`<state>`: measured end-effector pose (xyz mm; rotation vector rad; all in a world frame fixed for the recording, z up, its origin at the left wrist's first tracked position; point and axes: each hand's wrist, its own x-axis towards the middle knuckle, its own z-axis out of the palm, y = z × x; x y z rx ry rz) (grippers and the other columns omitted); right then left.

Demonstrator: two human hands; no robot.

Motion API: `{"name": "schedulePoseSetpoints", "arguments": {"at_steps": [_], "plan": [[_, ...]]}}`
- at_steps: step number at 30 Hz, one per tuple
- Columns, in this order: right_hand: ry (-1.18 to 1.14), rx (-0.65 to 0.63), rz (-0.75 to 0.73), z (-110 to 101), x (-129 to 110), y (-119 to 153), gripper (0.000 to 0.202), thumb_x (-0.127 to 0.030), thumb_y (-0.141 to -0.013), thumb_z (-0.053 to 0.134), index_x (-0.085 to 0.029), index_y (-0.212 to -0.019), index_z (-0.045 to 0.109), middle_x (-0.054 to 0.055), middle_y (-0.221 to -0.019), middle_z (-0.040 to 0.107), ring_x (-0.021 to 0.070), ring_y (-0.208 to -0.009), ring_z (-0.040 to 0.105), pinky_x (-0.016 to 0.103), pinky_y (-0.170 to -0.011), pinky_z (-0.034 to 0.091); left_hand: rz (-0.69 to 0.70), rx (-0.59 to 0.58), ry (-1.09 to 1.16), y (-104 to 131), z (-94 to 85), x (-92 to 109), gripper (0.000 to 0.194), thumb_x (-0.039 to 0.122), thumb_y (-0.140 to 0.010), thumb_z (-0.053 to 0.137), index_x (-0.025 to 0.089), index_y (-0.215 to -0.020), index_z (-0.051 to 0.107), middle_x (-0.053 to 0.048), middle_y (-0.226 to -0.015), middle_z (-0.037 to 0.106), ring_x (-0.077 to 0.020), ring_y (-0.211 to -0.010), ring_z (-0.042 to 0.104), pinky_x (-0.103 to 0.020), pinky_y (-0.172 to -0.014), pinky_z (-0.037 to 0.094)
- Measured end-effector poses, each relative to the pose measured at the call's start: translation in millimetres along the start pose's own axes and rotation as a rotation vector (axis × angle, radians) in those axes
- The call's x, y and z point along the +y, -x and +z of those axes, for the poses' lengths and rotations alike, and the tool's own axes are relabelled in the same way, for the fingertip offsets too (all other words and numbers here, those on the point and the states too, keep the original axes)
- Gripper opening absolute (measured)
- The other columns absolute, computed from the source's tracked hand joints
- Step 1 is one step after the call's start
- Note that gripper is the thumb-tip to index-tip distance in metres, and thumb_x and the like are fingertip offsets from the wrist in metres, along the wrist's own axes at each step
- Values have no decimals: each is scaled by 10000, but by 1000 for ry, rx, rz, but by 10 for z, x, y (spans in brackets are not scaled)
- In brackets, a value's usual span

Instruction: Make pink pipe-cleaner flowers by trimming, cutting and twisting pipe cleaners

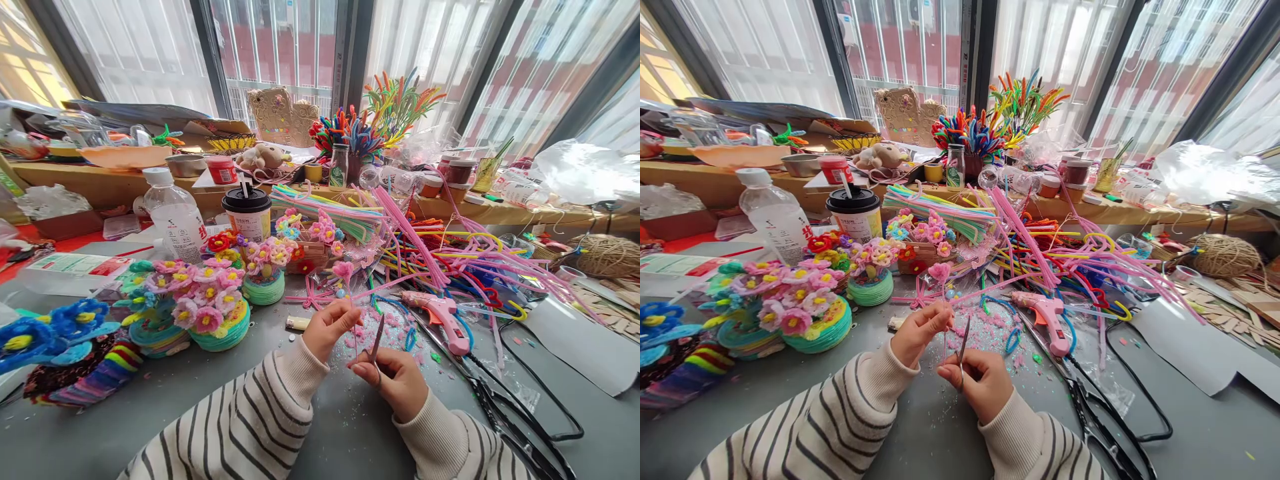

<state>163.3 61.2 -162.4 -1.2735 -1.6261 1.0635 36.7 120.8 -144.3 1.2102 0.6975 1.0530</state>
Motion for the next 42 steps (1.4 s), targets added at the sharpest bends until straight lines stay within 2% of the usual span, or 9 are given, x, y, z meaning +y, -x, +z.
{"name": "schedulePoseSetpoints", "arguments": {"at_steps": [4,8,11,15,19,29,36,42], "plan": [[-18,4,16,-5,-14,-8,333,-430,-656,500,-119,-574,585,-22,-455,391,85,-445,335,207,-423,282,-16,6,19,4,0,5,209,342,-617,561,153,-537,599,5,-622,487,-87,-642,423,-193,-592,315],[-90,51,7,8,-44,-4,343,-443,-654,491,-128,-573,600,-10,-468,453,88,-453,365,204,-436,302,-101,123,245,-2,10,48,214,374,-574,587,169,-614,632,-1,-660,539,-71,-597,429,-182,-548,335],[-129,55,3,23,-84,4,346,-452,-646,492,-134,-568,604,-3,-474,487,90,-456,385,201,-444,318,-115,182,388,-7,22,72,205,340,-529,633,166,-637,639,0,-639,557,-64,-575,449,-173,-531,344],[-117,-8,-7,40,-119,25,381,-465,-661,468,-129,-522,582,-20,-427,434,71,-411,346,190,-408,287,-108,128,435,-8,33,81,192,290,-507,661,138,-622,639,15,-487,529,-53,-492,453,-162,-500,337],[-48,-64,-39,53,-97,51,470,-519,-684,398,-122,-474,536,-30,-404,377,65,-391,318,193,-384,239,-100,123,461,-4,31,76,192,286,-486,675,131,-593,636,20,-453,522,-46,-463,447,-155,-479,332],[109,-150,-264,70,-157,71,649,-678,-642,188,-149,-514,540,15,-548,433,124,-520,407,235,-481,300,-107,77,511,-7,19,66,189,311,-506,659,144,-588,627,31,-450,495,-40,-454,427,-162,-472,326],[218,-188,-231,90,-85,108,561,-666,-601,335,-149,-499,526,-1,-540,391,107,-488,369,224,-430,257,-122,74,523,-1,20,60,176,310,-512,656,149,-572,619,35,-441,486,-37,-444,425,-160,-472,325],[296,-72,-260,94,-34,101,446,-556,-580,513,-159,-408,406,-26,-492,350,83,-445,324,211,-402,230,-116,100,526,-3,32,84,191,311,-486,669,142,-558,615,35,-444,488,-38,-448,426,-159,-467,326]]}}
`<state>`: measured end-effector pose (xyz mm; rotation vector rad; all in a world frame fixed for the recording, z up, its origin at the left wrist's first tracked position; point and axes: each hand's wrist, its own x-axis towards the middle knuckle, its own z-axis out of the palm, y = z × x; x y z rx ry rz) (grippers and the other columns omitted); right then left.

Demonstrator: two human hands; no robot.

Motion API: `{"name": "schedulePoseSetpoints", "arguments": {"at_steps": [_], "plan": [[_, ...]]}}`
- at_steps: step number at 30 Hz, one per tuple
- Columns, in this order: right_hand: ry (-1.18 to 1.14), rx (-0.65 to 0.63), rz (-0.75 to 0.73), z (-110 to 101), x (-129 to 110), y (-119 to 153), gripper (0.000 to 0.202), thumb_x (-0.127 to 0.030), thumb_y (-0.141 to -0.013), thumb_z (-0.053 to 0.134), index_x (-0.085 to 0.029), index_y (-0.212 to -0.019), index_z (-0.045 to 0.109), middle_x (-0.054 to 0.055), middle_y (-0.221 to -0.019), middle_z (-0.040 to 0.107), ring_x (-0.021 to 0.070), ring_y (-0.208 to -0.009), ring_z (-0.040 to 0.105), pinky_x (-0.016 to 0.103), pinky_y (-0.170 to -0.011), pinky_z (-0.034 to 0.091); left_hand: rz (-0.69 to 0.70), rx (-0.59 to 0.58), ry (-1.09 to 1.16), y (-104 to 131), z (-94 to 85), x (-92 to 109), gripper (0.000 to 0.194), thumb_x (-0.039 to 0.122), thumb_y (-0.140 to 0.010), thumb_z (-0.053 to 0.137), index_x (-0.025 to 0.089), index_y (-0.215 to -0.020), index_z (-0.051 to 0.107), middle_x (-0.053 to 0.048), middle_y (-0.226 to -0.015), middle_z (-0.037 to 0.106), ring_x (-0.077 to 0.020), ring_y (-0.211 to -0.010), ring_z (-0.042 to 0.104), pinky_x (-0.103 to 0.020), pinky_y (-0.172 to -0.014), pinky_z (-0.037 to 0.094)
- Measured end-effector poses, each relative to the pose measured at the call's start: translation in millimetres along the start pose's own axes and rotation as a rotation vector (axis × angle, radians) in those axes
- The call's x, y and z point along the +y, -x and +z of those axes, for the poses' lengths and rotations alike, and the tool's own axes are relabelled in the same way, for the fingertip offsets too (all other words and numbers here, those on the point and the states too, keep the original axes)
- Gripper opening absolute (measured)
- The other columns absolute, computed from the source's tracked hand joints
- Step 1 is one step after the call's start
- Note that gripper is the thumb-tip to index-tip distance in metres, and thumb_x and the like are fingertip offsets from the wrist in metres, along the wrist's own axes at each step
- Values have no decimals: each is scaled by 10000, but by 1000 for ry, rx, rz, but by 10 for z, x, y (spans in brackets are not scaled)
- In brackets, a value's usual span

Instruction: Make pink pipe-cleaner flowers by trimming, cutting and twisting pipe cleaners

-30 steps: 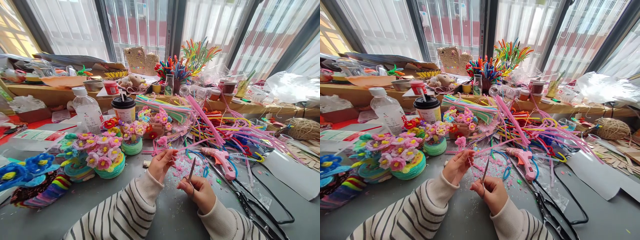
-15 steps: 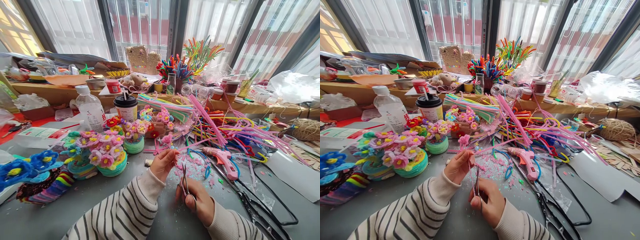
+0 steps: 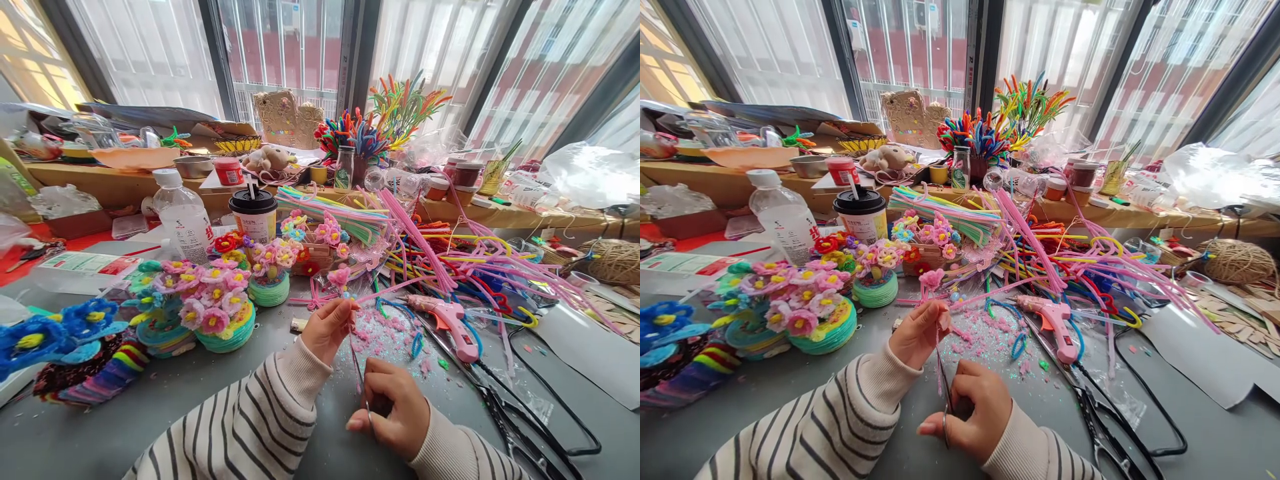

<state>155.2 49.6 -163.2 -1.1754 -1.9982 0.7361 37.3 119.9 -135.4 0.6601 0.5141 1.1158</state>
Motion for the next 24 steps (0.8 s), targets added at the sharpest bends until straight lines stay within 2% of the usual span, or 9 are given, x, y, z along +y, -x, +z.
{"name": "schedulePoseSetpoints", "arguments": {"at_steps": [6,13,15,20,24], "plan": [[91,90,11,1,67,-29,415,-432,-623,556,-168,-374,355,-40,-460,327,76,-425,325,197,-406,256,49,80,37,-27,-51,-4,179,302,-527,646,149,-615,613,41,-482,485,-37,-475,425,-152,-467,323],[11,188,42,-48,46,-57,429,-433,-663,505,-175,-364,337,-39,-433,325,79,-412,319,204,-396,259,36,139,-28,-33,-57,0,191,289,-574,614,118,-659,606,37,-481,473,-35,-459,413,-154,-449,311],[-72,161,69,-64,28,-66,458,-469,-679,462,-171,-346,362,-33,-423,334,83,-415,334,210,-406,266,22,129,-23,-28,-42,3,176,287,-579,611,119,-629,594,40,-465,460,-35,-448,406,-155,-447,311],[-376,-8,119,-73,0,-75,544,-538,-691,382,-162,-298,413,-30,-384,317,90,-435,363,226,-466,286,36,94,-4,-18,-17,11,179,290,-568,621,118,-587,576,53,-414,412,-27,-409,366,-154,-424,291],[-649,-45,153,-37,41,-61,606,-646,-647,285,-155,-323,433,-30,-406,301,66,-367,285,212,-368,211,50,114,-43,-26,-35,3,191,300,-574,615,113,-593,581,50,-407,412,-28,-404,365,-159,-417,281]]}}
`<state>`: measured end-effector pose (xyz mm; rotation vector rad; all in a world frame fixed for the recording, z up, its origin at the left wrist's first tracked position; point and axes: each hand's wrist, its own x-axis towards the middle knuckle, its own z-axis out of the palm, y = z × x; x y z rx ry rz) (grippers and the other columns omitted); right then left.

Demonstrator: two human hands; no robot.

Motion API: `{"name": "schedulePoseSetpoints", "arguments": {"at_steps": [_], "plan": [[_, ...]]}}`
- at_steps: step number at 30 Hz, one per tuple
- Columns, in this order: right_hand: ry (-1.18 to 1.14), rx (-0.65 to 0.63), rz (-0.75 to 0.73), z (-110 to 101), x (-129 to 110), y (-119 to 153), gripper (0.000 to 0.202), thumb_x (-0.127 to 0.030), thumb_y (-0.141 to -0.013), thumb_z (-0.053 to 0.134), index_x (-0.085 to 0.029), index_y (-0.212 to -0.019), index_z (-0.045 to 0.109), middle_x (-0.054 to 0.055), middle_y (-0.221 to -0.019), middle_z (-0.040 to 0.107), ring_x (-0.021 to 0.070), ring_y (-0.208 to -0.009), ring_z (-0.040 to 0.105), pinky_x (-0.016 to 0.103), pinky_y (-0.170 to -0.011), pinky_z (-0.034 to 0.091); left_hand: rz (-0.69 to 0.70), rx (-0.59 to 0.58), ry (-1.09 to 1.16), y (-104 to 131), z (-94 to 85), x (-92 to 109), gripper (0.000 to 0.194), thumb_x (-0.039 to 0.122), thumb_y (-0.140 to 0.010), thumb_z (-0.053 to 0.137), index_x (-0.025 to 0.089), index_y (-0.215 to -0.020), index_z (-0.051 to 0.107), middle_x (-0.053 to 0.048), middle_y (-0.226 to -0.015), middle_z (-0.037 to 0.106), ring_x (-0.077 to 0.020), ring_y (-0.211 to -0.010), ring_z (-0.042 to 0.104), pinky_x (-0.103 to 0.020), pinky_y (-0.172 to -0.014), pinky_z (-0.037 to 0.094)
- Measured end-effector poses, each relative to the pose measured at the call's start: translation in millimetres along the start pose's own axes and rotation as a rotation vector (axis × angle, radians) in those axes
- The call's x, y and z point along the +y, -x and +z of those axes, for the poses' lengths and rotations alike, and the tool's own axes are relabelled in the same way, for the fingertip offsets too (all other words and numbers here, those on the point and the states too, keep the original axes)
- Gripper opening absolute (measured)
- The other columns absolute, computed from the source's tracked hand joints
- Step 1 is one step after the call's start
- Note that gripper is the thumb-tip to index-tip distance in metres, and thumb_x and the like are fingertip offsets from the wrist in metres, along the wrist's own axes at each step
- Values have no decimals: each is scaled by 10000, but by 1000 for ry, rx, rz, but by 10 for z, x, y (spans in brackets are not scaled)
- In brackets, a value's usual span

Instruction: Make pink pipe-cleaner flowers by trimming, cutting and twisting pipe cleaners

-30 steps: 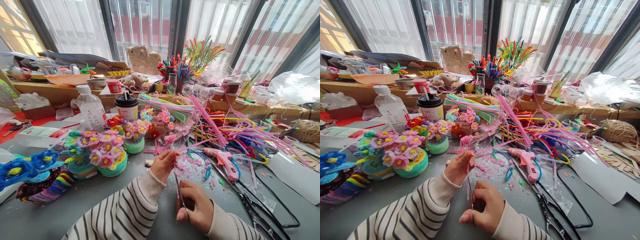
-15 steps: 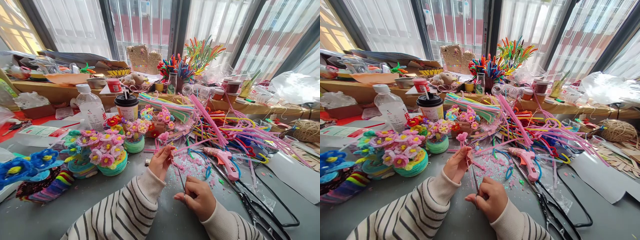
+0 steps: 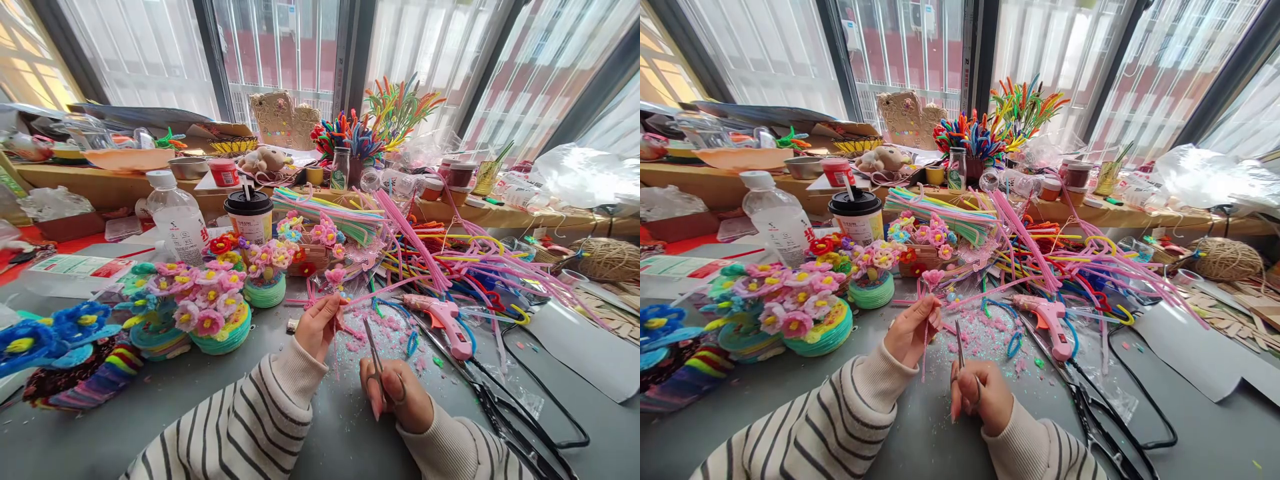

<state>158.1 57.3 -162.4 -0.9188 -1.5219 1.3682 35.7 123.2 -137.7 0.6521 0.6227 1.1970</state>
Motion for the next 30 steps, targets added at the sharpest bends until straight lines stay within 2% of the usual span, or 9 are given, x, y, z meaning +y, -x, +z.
{"name": "schedulePoseSetpoints", "arguments": {"at_steps": [3,7,10,14,18,21,25,30], "plan": [[-81,19,30,-12,53,-1,625,-690,-603,274,-153,-330,441,-33,-400,299,58,-348,262,210,-348,187,-5,-2,-7,-13,-17,-12,196,309,-575,611,117,-610,591,50,-416,418,-28,-407,369,-161,-415,277],[-38,118,79,-52,104,-14,560,-612,-625,389,-158,-298,418,-43,-334,264,65,-349,271,213,-357,191,5,2,-46,-10,-8,-11,203,295,-541,635,115,-636,621,46,-424,435,-29,-416,375,-165,-419,279],[-106,158,89,-84,141,-30,527,-615,-595,431,-152,-342,428,-50,-349,280,50,-326,235,203,-330,149,14,6,-81,7,12,-9,202,263,-516,655,116,-652,639,36,-435,467,-37,-430,392,-173,-430,293],[-214,219,84,-107,164,-44,508,-633,-568,442,-148,-416,441,-71,-360,267,32,-303,191,188,-317,125,-13,-61,-90,26,28,-20,232,242,-518,656,125,-718,647,21,-483,509,-44,-459,426,-176,-451,320],[-161,318,160,-103,106,-44,466,-593,-604,446,-146,-473,468,-89,-329,222,33,-301,176,185,-328,113,-48,-108,-90,44,45,-18,244,235,-522,655,121,-738,644,19,-495,528,-39,-466,448,-170,-478,354],[-38,394,183,-89,40,-42,431,-559,-606,476,-138,-522,512,-88,-356,215,35,-325,173,188,-338,105,-67,-77,-73,54,54,-2,223,208,-485,679,129,-689,631,24,-472,541,-54,-458,485,-175,-476,382],[22,395,165,-69,2,-43,430,-556,-590,492,-132,-536,537,-87,-349,232,30,-310,183,187,-325,102,-108,-16,-45,50,43,9,195,195,-439,703,128,-582,588,5,-468,582,-80,-434,525,-178,-438,406],[-61,364,268,-54,16,-48,418,-537,-585,509,-122,-548,532,-79,-264,344,22,-215,257,154,-261,146,-182,-49,-61,43,39,12,229,212,-506,671,106,-703,620,-19,-550,613,-71,-452,545,-139,-418,418]]}}
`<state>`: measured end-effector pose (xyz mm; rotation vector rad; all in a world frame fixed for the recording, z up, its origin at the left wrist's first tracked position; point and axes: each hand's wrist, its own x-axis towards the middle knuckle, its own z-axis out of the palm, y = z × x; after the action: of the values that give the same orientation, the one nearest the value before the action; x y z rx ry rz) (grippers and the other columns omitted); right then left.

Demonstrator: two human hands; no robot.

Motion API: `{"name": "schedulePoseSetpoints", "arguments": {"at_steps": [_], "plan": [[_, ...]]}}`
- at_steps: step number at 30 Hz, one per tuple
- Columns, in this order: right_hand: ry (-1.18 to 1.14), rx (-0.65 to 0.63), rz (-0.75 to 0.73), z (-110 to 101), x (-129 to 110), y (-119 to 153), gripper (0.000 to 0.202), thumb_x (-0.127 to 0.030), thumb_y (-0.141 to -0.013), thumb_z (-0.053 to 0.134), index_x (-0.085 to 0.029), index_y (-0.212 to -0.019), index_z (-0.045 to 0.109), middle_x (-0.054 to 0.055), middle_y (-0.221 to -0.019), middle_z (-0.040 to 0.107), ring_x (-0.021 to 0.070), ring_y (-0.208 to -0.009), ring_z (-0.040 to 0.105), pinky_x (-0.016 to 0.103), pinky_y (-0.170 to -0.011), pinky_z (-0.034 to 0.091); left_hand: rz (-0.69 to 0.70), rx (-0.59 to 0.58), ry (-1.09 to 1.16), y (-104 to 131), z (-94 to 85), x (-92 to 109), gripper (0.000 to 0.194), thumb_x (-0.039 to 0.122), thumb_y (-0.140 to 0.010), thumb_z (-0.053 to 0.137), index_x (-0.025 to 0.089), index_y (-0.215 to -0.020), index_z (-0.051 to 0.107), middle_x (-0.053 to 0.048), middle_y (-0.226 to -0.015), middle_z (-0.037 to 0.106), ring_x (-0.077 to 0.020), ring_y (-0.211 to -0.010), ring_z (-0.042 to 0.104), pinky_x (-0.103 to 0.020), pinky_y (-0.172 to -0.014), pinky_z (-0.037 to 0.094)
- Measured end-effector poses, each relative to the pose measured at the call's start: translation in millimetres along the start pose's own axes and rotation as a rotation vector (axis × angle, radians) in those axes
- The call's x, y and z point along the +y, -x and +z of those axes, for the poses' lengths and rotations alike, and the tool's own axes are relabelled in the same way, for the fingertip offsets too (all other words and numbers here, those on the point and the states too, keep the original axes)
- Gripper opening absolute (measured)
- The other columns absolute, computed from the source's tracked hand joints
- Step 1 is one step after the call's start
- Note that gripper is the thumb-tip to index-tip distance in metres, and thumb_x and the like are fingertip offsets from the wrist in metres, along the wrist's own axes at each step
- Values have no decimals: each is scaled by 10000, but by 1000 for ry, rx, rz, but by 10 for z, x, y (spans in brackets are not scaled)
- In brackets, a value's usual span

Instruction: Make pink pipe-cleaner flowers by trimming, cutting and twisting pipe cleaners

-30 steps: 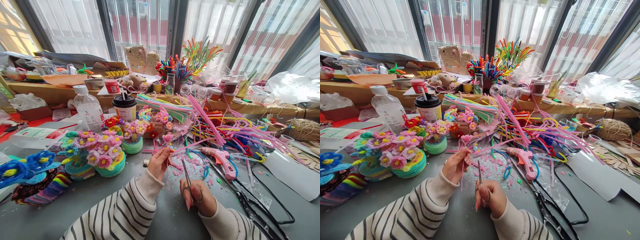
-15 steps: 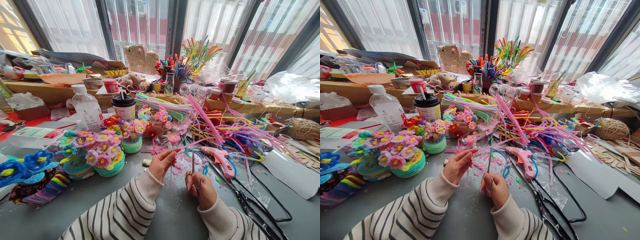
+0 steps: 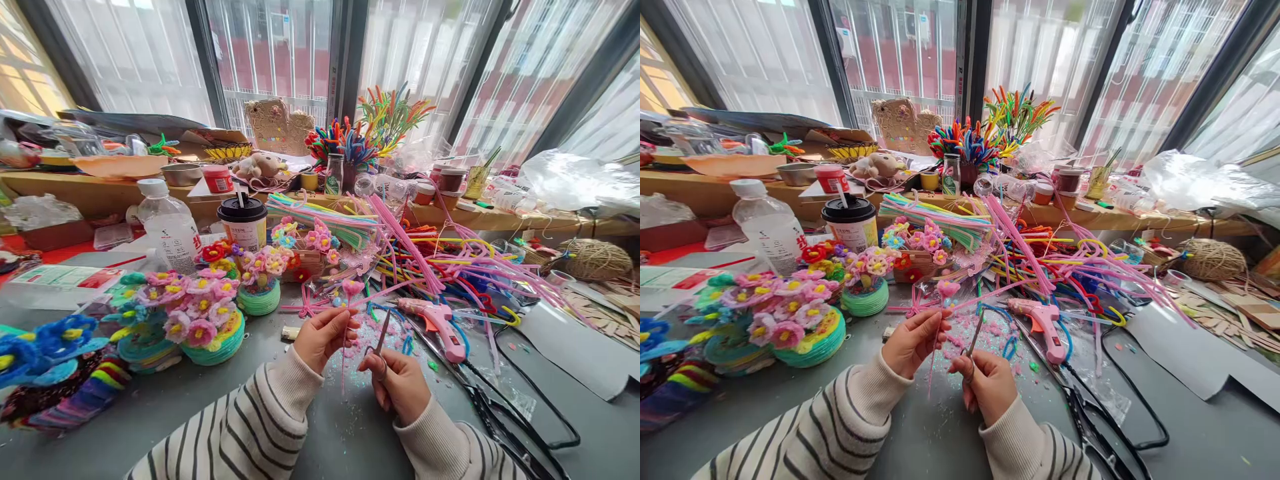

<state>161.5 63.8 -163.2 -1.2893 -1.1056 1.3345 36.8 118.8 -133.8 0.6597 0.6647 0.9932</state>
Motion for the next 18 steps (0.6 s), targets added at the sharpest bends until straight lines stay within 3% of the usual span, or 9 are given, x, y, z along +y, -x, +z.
{"name": "schedulePoseSetpoints", "arguments": {"at_steps": [9,18], "plan": [[-100,30,24,27,-7,-3,356,-473,-575,556,-121,-607,524,-45,-343,470,42,-257,398,125,-244,248,-22,10,116,5,14,-1,169,52,-594,593,108,-753,606,-28,-671,630,-74,-547,577,-147,-524,478],[33,53,-52,10,-4,14,392,-511,-557,548,-130,-475,501,-69,-279,365,19,-236,269,155,-272,171,-151,28,185,7,4,43,69,106,-643,559,132,-707,556,6,-574,579,-16,-336,473,-79,-279,350]]}}
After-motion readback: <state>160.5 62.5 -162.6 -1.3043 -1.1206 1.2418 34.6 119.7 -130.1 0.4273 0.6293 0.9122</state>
